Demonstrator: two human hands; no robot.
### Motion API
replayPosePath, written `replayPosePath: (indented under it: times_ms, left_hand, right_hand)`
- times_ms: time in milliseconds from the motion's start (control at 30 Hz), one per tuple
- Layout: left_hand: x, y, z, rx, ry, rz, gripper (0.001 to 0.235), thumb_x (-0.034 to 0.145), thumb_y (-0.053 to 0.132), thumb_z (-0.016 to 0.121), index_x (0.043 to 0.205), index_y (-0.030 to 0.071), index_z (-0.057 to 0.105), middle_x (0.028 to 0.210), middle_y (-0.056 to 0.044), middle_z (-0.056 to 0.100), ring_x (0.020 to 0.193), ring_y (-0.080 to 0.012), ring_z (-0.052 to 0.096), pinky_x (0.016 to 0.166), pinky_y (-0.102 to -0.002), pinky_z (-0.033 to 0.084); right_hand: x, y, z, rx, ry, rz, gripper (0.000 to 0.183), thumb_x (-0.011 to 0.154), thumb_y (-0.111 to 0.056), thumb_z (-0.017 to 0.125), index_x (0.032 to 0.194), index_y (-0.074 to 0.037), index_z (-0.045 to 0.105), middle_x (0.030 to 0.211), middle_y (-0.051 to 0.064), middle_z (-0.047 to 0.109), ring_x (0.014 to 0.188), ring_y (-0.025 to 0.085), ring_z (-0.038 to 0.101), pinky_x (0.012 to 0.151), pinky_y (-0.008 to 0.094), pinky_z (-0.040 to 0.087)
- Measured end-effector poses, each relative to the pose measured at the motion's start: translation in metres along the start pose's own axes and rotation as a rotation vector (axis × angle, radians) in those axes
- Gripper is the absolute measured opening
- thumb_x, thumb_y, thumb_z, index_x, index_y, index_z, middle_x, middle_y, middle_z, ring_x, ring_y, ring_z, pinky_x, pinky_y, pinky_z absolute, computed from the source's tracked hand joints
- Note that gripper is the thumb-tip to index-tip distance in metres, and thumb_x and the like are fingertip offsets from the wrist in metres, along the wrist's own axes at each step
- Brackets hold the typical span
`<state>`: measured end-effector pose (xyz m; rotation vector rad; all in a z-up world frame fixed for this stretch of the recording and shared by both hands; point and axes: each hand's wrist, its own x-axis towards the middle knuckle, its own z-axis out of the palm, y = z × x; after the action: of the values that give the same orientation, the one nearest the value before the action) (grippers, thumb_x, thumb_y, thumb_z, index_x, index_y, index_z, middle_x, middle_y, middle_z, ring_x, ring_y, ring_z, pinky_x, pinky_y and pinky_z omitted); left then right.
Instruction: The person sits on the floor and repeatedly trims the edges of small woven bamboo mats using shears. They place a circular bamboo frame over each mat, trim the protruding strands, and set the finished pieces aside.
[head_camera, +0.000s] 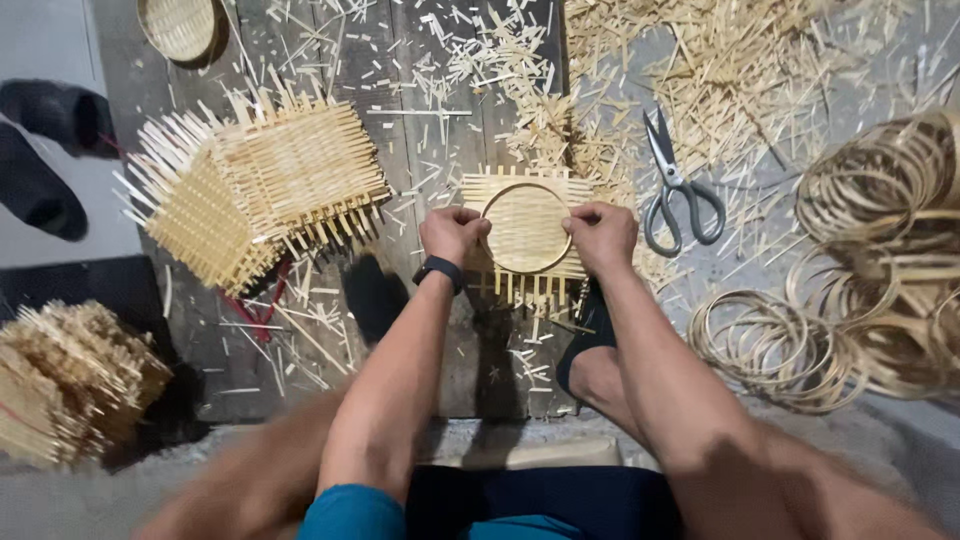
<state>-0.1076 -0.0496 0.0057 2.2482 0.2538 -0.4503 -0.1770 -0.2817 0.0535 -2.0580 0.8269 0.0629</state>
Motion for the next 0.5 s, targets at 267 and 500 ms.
replayPosePath:
  times_ms: [267,500]
  left_hand:
    - [0.016,-0.017,0.007,-0.131,-0.091,-0.051,0.02,0.066,0.019,0.085,0.082,0.008,0.079,0.074,-0.005,0.078,0.066,-0.0146,0.073,0.065,-0.029,0.059]
    - [0.011,0.009,-0.003,0.066,-0.083,-0.033,0.017,0.066,0.018,0.087,0.081,0.011,0.082,0.077,-0.009,0.078,0.068,-0.0195,0.074,0.068,-0.034,0.058]
  right_hand:
    - [-0.004,0.013,0.002,-0.047,0.004,-0.062,0.016,0.075,-0.015,0.089,0.087,-0.008,0.082,0.082,0.01,0.078,0.071,0.021,0.075,0.072,0.033,0.058]
    - [0.008,0.017,0.007,-0.014,-0.057,0.039,0.02,0.073,-0.017,0.09,0.089,-0.008,0.082,0.079,0.009,0.078,0.068,0.016,0.071,0.067,0.031,0.057]
